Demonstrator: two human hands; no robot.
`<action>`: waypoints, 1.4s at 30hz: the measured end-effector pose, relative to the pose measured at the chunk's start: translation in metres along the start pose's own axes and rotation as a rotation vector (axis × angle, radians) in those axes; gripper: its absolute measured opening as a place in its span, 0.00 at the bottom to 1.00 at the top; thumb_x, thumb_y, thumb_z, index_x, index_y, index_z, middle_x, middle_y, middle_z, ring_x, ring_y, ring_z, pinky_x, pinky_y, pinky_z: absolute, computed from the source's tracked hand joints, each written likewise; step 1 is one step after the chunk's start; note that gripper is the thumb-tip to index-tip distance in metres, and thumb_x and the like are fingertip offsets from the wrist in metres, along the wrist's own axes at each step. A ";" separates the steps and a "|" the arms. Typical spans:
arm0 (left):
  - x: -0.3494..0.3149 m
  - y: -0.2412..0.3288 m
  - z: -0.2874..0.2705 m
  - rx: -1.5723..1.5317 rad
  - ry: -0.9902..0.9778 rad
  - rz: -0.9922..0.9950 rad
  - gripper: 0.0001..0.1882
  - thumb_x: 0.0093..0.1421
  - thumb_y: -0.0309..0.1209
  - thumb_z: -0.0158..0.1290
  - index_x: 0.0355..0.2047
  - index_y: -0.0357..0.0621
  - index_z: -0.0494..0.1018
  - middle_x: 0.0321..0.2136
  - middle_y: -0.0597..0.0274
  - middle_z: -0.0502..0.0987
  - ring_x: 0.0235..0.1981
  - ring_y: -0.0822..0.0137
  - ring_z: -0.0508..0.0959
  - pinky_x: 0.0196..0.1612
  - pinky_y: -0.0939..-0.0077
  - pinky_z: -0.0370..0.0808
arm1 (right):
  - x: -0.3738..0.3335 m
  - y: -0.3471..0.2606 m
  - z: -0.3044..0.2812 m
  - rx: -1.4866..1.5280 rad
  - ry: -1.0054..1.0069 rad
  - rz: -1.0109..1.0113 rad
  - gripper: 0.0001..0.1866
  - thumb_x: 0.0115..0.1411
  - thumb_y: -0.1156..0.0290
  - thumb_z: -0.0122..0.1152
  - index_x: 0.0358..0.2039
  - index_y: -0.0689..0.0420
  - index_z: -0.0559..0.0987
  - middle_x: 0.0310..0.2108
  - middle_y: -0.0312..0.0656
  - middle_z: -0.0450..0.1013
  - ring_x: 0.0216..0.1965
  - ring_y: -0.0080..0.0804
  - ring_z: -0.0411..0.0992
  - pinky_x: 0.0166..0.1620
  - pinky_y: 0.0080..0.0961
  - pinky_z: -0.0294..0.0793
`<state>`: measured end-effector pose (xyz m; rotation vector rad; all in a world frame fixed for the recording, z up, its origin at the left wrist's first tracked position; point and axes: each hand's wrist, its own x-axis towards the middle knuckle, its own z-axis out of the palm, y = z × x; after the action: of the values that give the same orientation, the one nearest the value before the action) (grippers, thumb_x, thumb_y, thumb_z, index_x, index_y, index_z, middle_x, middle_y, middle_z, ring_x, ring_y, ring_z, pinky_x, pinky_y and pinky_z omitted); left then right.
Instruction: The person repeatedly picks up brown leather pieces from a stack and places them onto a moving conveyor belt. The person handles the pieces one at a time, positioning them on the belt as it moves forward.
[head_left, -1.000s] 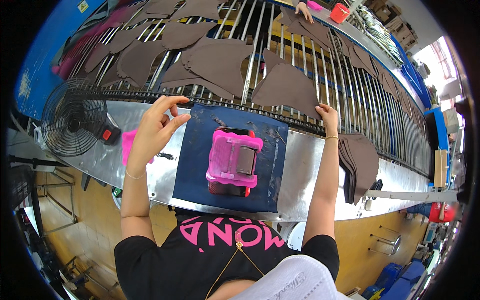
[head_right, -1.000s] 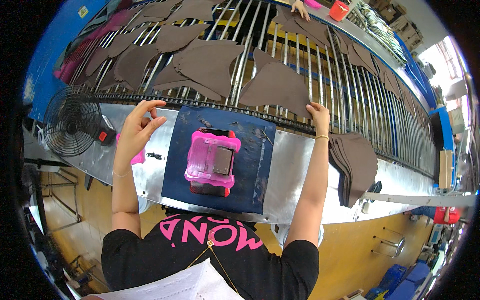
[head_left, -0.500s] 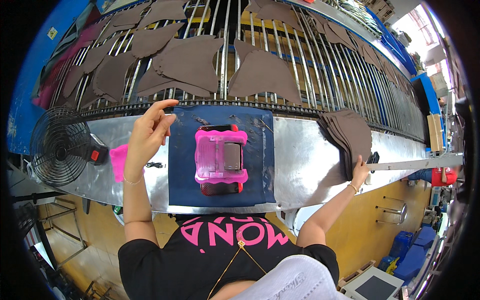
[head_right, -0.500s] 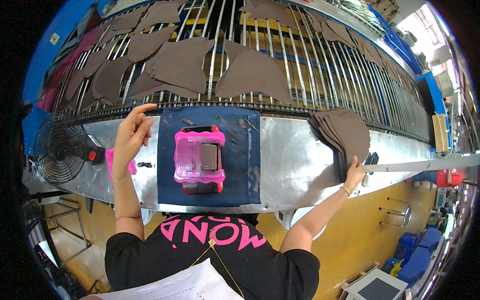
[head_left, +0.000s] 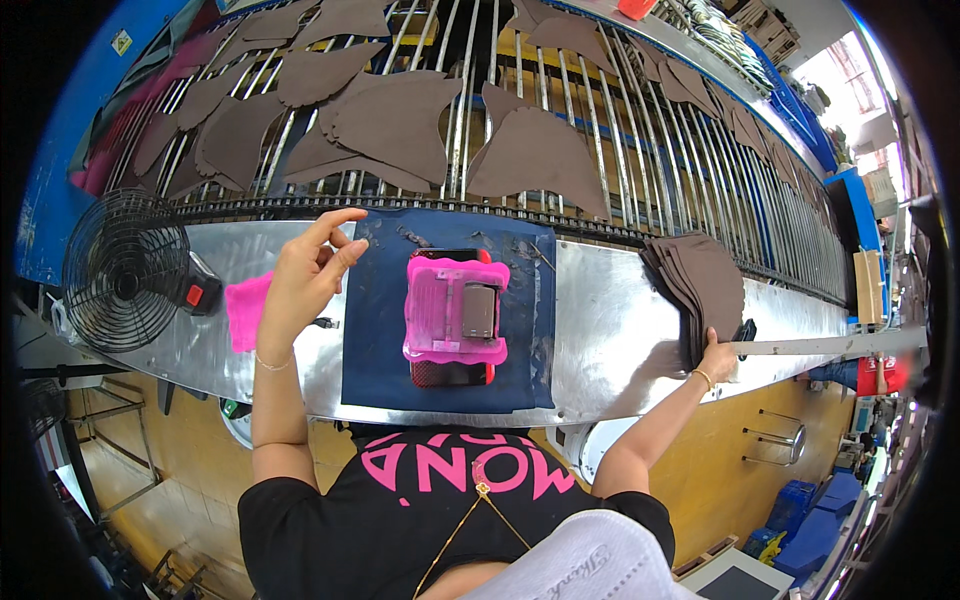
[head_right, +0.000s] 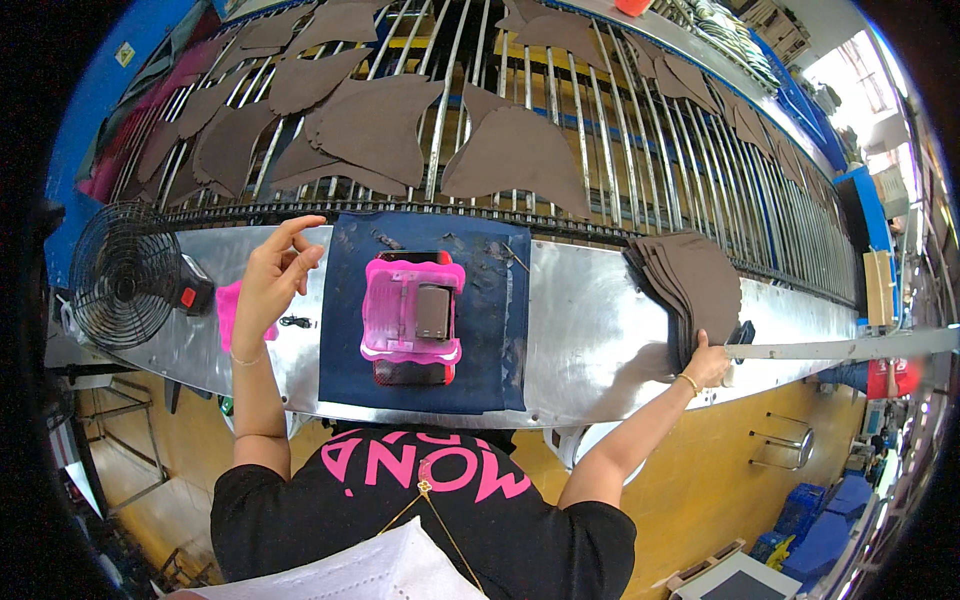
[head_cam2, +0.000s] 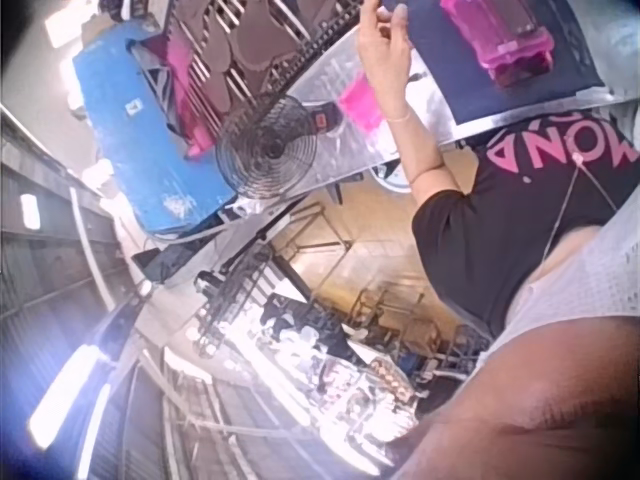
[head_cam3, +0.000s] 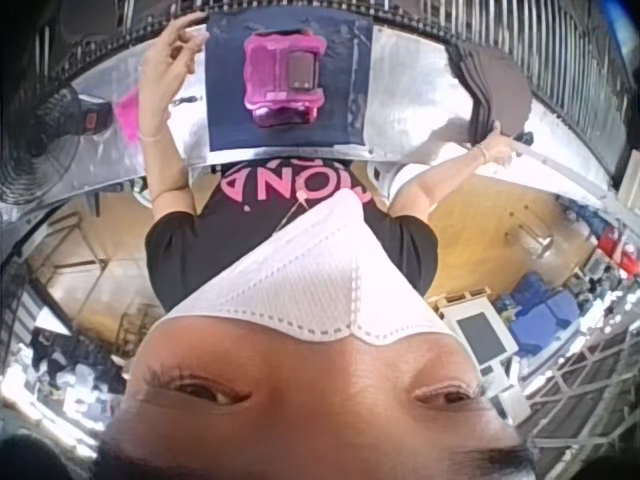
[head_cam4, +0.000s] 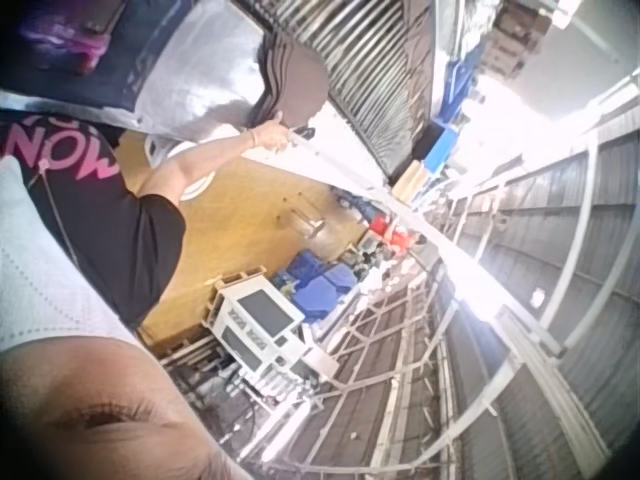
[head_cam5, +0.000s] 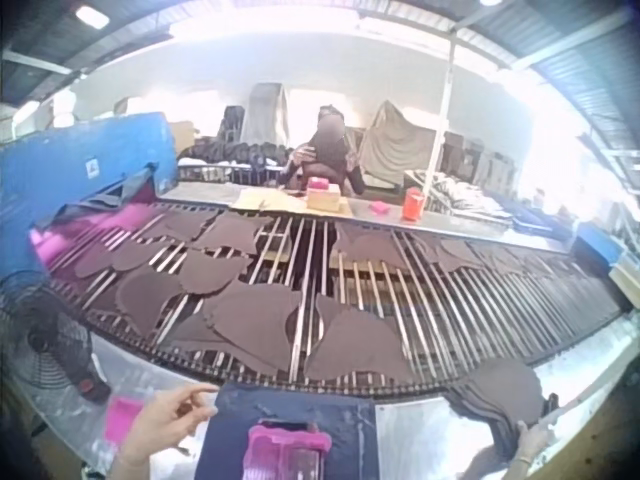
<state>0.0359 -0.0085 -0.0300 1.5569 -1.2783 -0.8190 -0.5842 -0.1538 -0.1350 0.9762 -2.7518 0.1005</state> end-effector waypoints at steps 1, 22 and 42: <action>0.000 0.001 0.002 -0.001 -0.002 0.004 0.17 0.58 0.28 0.55 0.49 0.45 0.71 0.21 0.71 0.67 0.15 0.83 0.63 0.17 0.86 0.60 | 0.001 0.001 0.003 -0.012 0.002 0.001 0.36 0.47 0.38 0.61 0.36 0.64 0.79 0.38 0.55 0.75 0.42 0.53 0.74 0.41 0.48 0.74; 0.001 0.017 0.010 0.057 0.026 0.013 0.25 0.58 0.27 0.55 0.56 0.49 0.65 0.26 0.66 0.70 0.16 0.79 0.67 0.19 0.84 0.65 | -0.038 -0.025 -0.093 0.673 0.091 -0.227 0.15 0.67 0.63 0.43 0.49 0.58 0.69 0.30 0.47 0.75 0.17 0.34 0.73 0.18 0.24 0.72; -0.036 0.031 -0.069 -0.220 0.320 0.145 0.08 0.61 0.28 0.53 0.37 0.35 0.72 0.24 0.64 0.75 0.16 0.76 0.74 0.18 0.86 0.69 | -0.292 -0.169 -0.188 1.424 -0.690 -1.438 0.12 0.53 0.79 0.64 0.39 0.62 0.75 0.31 0.44 0.77 0.32 0.28 0.76 0.37 0.22 0.73</action>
<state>0.0788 0.0420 0.0206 1.3391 -1.0181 -0.5701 -0.2228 -0.0801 -0.0200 3.3498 -1.1315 1.7246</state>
